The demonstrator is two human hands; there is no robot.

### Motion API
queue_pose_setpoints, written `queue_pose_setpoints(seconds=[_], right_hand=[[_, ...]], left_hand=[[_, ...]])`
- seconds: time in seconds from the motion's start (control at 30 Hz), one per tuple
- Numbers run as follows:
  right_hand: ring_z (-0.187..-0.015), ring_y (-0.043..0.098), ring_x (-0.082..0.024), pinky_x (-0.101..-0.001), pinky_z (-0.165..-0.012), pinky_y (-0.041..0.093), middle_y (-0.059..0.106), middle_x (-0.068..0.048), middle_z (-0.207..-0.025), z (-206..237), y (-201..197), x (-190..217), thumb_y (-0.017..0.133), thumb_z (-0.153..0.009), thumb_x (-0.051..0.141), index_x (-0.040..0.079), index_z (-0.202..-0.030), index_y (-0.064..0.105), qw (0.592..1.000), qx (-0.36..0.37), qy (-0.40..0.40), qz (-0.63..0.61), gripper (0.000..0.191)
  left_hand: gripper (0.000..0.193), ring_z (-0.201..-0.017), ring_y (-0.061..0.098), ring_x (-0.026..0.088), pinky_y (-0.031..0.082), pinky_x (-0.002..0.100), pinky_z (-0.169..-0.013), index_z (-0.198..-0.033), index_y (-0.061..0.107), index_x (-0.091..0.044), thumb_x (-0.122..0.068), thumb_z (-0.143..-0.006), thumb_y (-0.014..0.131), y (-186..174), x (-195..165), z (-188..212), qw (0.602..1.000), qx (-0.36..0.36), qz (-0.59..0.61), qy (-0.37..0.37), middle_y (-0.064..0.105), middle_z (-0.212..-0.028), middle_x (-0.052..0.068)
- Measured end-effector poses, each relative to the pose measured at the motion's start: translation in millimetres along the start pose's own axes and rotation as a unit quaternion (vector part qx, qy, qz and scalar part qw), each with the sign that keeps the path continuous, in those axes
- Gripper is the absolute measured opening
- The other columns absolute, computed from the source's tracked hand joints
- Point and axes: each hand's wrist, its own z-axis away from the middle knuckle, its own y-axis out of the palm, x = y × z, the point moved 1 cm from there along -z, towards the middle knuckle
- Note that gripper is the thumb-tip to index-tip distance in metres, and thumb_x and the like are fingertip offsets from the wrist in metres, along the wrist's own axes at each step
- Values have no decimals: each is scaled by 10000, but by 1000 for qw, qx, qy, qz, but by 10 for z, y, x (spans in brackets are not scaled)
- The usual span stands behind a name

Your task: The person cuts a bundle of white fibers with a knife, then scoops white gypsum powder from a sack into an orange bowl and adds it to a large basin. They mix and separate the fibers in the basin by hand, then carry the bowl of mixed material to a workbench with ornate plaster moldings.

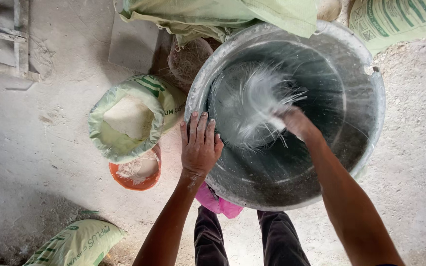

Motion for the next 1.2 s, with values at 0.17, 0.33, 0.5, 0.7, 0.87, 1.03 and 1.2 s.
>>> queue_pose_setpoints(seconds=[0.17,0.33,0.5,0.7,0.87,1.03,1.2], right_hand=[[-1228,644,-231,-349,-959,558,646,-80,-1382,-56,-31,7,479,-983,213,60,-1419,512,997,64,-29,6,463],[-1089,677,-190,-314,-933,573,681,-110,-1263,-220,-106,-100,543,-1055,142,-20,-1327,587,976,8,-60,-210,319],[-965,613,-201,-279,-851,508,619,-130,-1087,-291,-130,-255,575,-1176,113,-35,-1269,612,876,86,-142,-453,179],[-1100,627,-143,-280,-952,537,624,-14,-1222,-301,-122,-192,570,-1042,143,56,-1360,556,946,33,-61,-316,330],[-1361,425,-297,-425,-1133,363,455,-126,-1489,-161,-146,-49,495,-1062,322,73,-1472,489,983,86,-23,161,480],[-1468,400,-308,-470,-1242,295,446,-130,-1585,-77,-178,85,441,-1066,480,82,-1444,564,976,32,-29,214,562],[-1338,548,-319,-508,-1125,421,581,-173,-1432,-219,-227,17,412,-1054,390,131,-1445,589,894,-32,-106,434,501]], left_hand=[[424,-1515,328,342,228,606,-1241,-1319,640,-48,-290,-973,606,-12,0,-9,1000,-7,3,0,511,-1499,163],[417,-1514,339,327,237,610,-1238,-1309,651,-48,-286,-969,610,-12,2,6,1000,-21,-1,2,528,-1492,154],[420,-1501,355,324,248,619,-1223,-1299,653,-42,-279,-955,612,16,7,35,1000,-27,4,-6,539,-1480,150],[408,-1501,364,326,248,622,-1227,-1300,651,-45,-271,-962,618,63,29,59,999,-33,11,-5,540,-1472,143],[407,-1508,354,310,245,615,-1236,-1313,650,-49,-262,-968,616,98,47,88,1000,-26,7,-8,539,-1475,135],[402,-1507,357,304,247,611,-1229,-1300,655,-50,-260,-960,614,132,53,111,1000,-8,5,-16,547,-1473,133],[396,-1502,362,299,251,611,-1223,-1294,659,-62,-259,-954,619,173,58,122,1000,-7,-10,-20,553,-1463,112]])
